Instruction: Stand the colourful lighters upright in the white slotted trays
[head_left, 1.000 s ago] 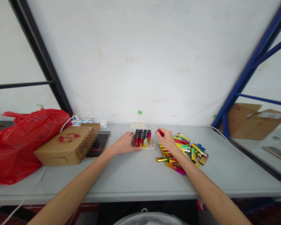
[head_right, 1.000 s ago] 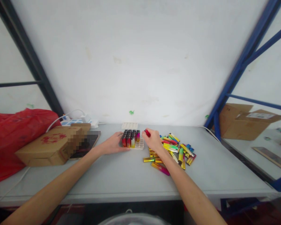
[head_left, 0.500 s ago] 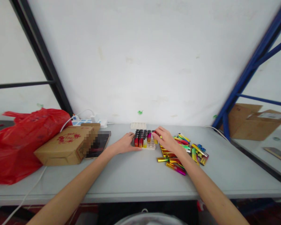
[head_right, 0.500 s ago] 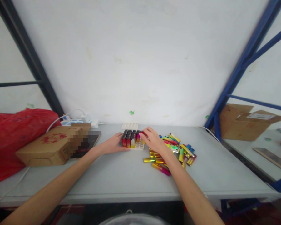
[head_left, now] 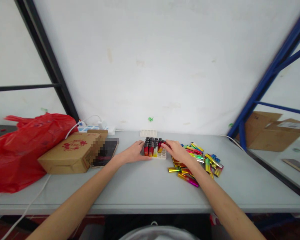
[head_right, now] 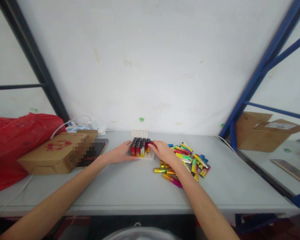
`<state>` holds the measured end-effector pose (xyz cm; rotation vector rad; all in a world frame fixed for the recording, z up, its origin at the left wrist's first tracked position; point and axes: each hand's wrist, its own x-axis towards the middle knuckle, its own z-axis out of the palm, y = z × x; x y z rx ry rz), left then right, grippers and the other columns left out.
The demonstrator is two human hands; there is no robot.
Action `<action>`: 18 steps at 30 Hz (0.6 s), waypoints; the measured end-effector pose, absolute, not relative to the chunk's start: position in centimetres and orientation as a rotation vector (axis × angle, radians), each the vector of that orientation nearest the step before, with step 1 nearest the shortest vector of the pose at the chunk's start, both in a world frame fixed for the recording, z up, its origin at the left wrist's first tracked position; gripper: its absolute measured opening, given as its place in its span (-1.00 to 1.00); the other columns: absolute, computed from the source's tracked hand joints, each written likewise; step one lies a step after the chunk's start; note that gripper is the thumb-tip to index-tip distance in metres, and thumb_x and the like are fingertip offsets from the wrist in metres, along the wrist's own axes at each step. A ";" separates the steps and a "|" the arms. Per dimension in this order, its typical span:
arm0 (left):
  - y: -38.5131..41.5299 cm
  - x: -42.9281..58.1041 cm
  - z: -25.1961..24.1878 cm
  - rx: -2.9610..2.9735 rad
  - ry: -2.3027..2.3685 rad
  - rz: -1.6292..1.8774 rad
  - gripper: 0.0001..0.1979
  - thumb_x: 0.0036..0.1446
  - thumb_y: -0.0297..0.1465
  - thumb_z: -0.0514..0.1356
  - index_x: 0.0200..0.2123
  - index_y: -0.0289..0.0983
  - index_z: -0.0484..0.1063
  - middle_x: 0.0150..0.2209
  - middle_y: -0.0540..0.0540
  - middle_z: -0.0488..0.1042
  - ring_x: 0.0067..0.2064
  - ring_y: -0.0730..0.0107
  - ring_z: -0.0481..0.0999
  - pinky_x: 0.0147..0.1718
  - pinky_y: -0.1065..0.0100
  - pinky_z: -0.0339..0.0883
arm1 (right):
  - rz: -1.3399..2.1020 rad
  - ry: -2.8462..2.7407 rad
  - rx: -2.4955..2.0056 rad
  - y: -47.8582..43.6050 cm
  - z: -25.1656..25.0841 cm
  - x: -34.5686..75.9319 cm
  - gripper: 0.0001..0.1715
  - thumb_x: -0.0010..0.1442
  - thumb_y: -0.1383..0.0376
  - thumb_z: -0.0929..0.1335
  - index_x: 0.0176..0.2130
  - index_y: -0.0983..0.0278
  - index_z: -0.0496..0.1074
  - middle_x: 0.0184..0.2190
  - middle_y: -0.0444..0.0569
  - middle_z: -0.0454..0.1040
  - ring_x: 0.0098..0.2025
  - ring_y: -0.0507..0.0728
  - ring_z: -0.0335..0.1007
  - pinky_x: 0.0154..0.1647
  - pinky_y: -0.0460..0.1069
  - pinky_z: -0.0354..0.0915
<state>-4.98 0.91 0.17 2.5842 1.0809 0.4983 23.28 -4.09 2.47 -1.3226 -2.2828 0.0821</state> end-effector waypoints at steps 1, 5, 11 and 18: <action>0.9 -5.0 0.2 2.588 1.080 0.497 -0.28 0.12 0.19 0.34 0.10 -0.25 0.51 0.09 -0.27 0.54 0.16 -0.16 0.50 0.23 0.02 0.37 | 0.086 -2.299 -1.334 -4.1 2.5 23.3 -0.60 0.58 0.14 0.26 -0.28 0.25 0.43 -0.34 -0.02 0.56 -0.29 0.14 0.44 -0.21 -0.02 0.19; 0.8 -5.0 0.4 2.619 1.075 0.480 -0.29 0.15 0.20 0.32 0.11 -0.23 0.50 0.07 -0.26 0.54 0.15 -0.13 0.50 0.21 0.04 0.38 | 0.088 -2.342 -1.391 -4.2 2.9 23.6 -0.58 0.59 0.13 0.25 -0.24 0.27 0.49 -0.31 0.01 0.60 -0.28 0.15 0.48 -0.18 -0.02 0.22; 0.9 -5.0 0.2 2.597 1.085 0.456 -0.28 0.16 0.17 0.33 0.14 -0.27 0.48 0.11 -0.31 0.52 0.17 -0.16 0.47 0.23 -0.01 0.36 | 0.134 -2.382 -1.418 -5.0 3.8 23.6 -0.57 0.60 0.12 0.23 -0.18 0.29 0.52 -0.25 0.06 0.63 -0.23 0.16 0.53 -0.15 -0.02 0.25; 1.0 -5.1 0.1 2.613 1.047 0.477 -0.29 0.16 0.18 0.32 0.15 -0.22 0.48 0.12 -0.27 0.52 0.19 -0.15 0.47 0.24 0.02 0.34 | 0.048 -2.421 -1.612 -5.0 3.3 21.7 -0.63 0.60 0.12 0.23 0.02 0.28 0.51 -0.21 0.11 0.66 -0.17 0.22 0.59 -0.19 -0.02 0.23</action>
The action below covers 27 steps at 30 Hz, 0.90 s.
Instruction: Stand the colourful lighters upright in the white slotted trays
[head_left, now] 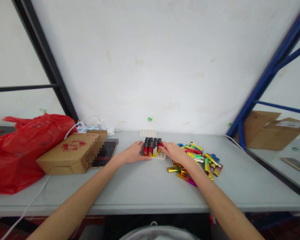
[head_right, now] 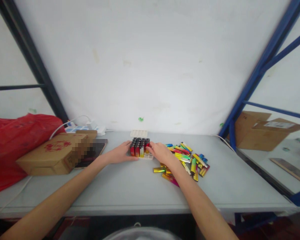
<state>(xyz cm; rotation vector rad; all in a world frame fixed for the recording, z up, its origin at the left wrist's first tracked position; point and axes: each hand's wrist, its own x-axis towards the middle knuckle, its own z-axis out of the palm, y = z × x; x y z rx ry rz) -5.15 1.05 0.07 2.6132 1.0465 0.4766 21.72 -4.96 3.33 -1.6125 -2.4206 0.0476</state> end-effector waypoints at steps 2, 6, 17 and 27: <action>1.2 -5.2 -0.1 2.621 1.039 0.478 -0.28 0.16 0.19 0.31 0.16 -0.22 0.48 0.12 -0.27 0.52 0.19 -0.14 0.46 0.24 0.03 0.33 | 0.061 -2.434 -1.603 -5.0 3.4 21.7 -0.63 0.59 0.11 0.24 0.00 0.26 0.52 -0.22 0.09 0.66 -0.18 0.22 0.58 -0.19 -0.02 0.22; 1.7 -5.4 -0.9 2.617 1.036 0.515 -0.26 0.15 0.23 0.30 0.15 -0.20 0.48 0.13 -0.24 0.51 0.17 -0.11 0.47 0.23 0.06 0.34 | 0.091 -2.396 -1.524 -4.9 3.9 24.0 -0.56 0.60 0.05 0.21 -0.07 0.23 0.54 -0.23 0.03 0.66 -0.17 0.18 0.57 -0.14 -0.03 0.24; 1.7 -5.3 -0.9 2.632 1.048 0.513 -0.28 0.13 0.26 0.29 0.05 -0.21 0.51 0.06 -0.25 0.53 0.13 -0.11 0.49 0.20 0.03 0.36 | 0.017 -1.962 -2.196 -2.5 3.5 35.0 -0.75 0.41 0.33 0.38 -0.03 0.37 0.64 -0.02 0.22 0.68 0.05 0.27 0.59 0.02 0.01 0.34; 2.3 -5.4 -1.8 2.617 1.037 0.553 -0.27 0.10 0.25 0.32 0.07 -0.19 0.51 0.08 -0.24 0.54 0.14 -0.09 0.48 0.23 0.06 0.33 | 0.070 -1.820 -2.333 -2.0 1.9 37.2 -0.64 0.26 0.40 0.42 0.03 0.34 0.66 -0.04 0.24 0.69 0.00 0.27 0.64 -0.04 0.01 0.40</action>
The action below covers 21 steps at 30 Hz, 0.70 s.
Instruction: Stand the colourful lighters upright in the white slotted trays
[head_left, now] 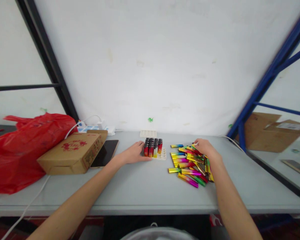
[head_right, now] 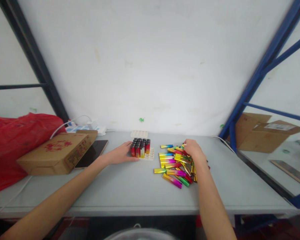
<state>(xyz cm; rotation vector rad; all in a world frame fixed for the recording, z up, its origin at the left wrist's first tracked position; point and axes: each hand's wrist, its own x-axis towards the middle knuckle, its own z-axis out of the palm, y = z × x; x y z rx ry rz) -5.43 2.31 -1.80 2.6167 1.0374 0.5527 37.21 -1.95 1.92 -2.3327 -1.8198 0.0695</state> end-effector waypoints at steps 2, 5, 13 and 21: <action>2.3 -5.4 -1.8 2.617 1.038 0.554 -0.27 0.10 0.25 0.31 0.07 -0.20 0.51 0.08 -0.24 0.54 0.14 -0.09 0.48 0.23 0.06 0.33 | 0.049 -1.792 -2.370 -1.7 1.3 37.3 -0.66 0.27 0.43 0.39 0.00 0.37 0.68 -0.06 0.28 0.69 -0.01 0.29 0.65 -0.04 0.03 0.41; 2.3 -5.4 -1.7 2.615 1.041 0.546 -0.28 0.11 0.25 0.31 0.07 -0.19 0.50 0.09 -0.23 0.53 0.15 -0.09 0.47 0.23 0.06 0.33 | 0.038 -1.775 -2.389 -1.3 0.7 37.2 -0.68 0.27 0.45 0.37 -0.06 0.38 0.69 -0.10 0.31 0.70 -0.03 0.30 0.67 -0.05 0.03 0.41; 2.3 -5.4 -1.7 2.619 1.030 0.540 -0.27 0.11 0.26 0.30 0.09 -0.18 0.49 0.09 -0.23 0.53 0.17 -0.10 0.47 0.23 0.06 0.33 | -0.001 -1.770 -2.259 -1.1 2.0 36.1 -0.68 0.39 0.37 0.33 -0.04 0.35 0.68 -0.12 0.24 0.70 -0.05 0.25 0.65 -0.01 0.00 0.39; 2.3 -5.5 -1.8 2.605 1.038 0.565 -0.25 0.09 0.25 0.33 0.11 -0.17 0.48 0.09 -0.24 0.53 0.16 -0.12 0.49 0.20 0.05 0.35 | 0.119 -1.653 -1.649 -1.8 3.4 31.9 -0.62 0.35 0.07 0.36 -0.06 0.25 0.63 -0.30 0.03 0.69 -0.26 0.20 0.61 -0.08 0.05 0.40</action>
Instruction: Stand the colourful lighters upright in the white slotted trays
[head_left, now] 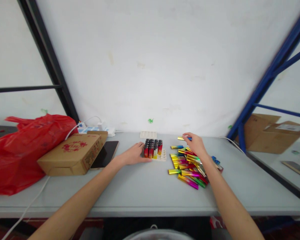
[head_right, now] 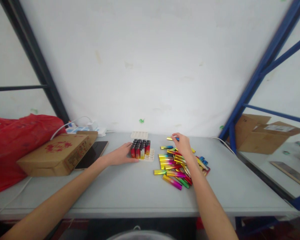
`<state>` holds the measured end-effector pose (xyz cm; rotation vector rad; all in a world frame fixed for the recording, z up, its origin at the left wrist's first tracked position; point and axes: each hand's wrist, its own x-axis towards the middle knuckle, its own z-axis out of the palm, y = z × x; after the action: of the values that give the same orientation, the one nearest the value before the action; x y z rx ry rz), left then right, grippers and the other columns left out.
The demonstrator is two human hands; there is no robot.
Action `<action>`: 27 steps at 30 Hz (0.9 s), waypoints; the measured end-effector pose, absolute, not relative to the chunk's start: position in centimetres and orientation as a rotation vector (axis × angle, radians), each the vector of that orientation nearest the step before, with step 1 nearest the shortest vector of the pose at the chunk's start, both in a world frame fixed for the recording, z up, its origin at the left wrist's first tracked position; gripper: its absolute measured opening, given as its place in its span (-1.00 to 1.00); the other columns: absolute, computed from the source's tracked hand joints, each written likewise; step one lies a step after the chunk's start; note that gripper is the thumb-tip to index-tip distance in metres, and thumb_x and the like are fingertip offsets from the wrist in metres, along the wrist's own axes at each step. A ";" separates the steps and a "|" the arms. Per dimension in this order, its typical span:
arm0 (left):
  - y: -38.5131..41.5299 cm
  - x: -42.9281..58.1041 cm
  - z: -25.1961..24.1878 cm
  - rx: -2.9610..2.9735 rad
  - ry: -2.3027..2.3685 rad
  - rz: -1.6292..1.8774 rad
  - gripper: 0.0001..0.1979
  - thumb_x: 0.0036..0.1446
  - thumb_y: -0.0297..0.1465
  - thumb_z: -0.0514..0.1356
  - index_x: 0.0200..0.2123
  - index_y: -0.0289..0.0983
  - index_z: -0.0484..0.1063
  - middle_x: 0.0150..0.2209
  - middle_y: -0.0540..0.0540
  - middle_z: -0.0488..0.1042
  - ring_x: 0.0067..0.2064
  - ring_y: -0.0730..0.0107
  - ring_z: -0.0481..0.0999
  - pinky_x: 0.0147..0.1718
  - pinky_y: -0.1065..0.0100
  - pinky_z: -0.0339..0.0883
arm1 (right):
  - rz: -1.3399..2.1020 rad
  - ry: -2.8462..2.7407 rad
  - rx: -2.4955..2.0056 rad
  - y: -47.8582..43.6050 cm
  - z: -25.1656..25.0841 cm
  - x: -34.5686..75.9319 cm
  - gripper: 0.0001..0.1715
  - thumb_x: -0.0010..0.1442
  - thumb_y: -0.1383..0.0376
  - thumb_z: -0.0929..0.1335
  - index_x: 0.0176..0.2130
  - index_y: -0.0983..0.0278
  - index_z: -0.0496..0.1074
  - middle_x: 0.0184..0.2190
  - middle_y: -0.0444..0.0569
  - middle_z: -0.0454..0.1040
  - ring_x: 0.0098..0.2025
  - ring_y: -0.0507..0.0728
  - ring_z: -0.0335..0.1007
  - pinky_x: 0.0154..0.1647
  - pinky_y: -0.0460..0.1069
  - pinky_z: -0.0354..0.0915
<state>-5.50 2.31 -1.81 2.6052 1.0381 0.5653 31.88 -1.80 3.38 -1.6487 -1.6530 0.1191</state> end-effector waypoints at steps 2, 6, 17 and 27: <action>2.4 -5.5 -1.9 2.606 1.044 0.559 -0.26 0.09 0.25 0.33 0.11 -0.17 0.48 0.10 -0.24 0.53 0.16 -0.12 0.49 0.21 0.06 0.35 | 0.192 -1.609 -1.499 -1.8 3.1 30.4 -0.62 0.20 0.01 0.46 -0.17 0.24 0.62 -0.26 0.04 0.69 -0.23 0.22 0.59 -0.09 0.07 0.41; 2.4 -5.5 -1.9 2.597 1.050 0.553 -0.26 0.09 0.25 0.32 0.10 -0.19 0.48 0.10 -0.25 0.53 0.15 -0.11 0.50 0.21 0.05 0.35 | 0.536 -1.467 -1.233 -1.9 2.4 27.5 -0.45 -0.02 -0.08 0.56 -0.20 0.27 0.61 -0.33 0.00 0.64 -0.30 0.18 0.52 -0.17 0.07 0.39; 2.5 -5.5 -2.0 2.609 1.015 0.572 -0.26 0.10 0.25 0.32 0.12 -0.16 0.48 0.09 -0.23 0.54 0.17 -0.12 0.48 0.21 0.05 0.35 | 1.010 -1.429 -1.013 -3.8 3.0 23.4 -0.24 0.15 -0.29 0.43 0.02 0.23 0.54 -0.32 -0.09 0.49 -0.31 0.11 0.40 -0.26 0.02 0.35; 2.3 -5.5 -2.1 2.599 1.031 0.568 -0.26 0.11 0.24 0.32 0.13 -0.18 0.48 0.12 -0.24 0.51 0.16 -0.11 0.49 0.23 0.04 0.33 | 0.980 -1.510 -1.145 -4.6 3.0 22.5 -0.27 0.18 -0.40 0.35 -0.42 0.17 0.26 -0.60 -0.28 0.05 -0.58 0.00 -0.10 -0.58 -0.06 -0.10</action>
<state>-5.47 2.35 -2.10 2.5991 1.0308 0.5683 22.47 -4.60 2.96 -1.1454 -1.5101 0.9803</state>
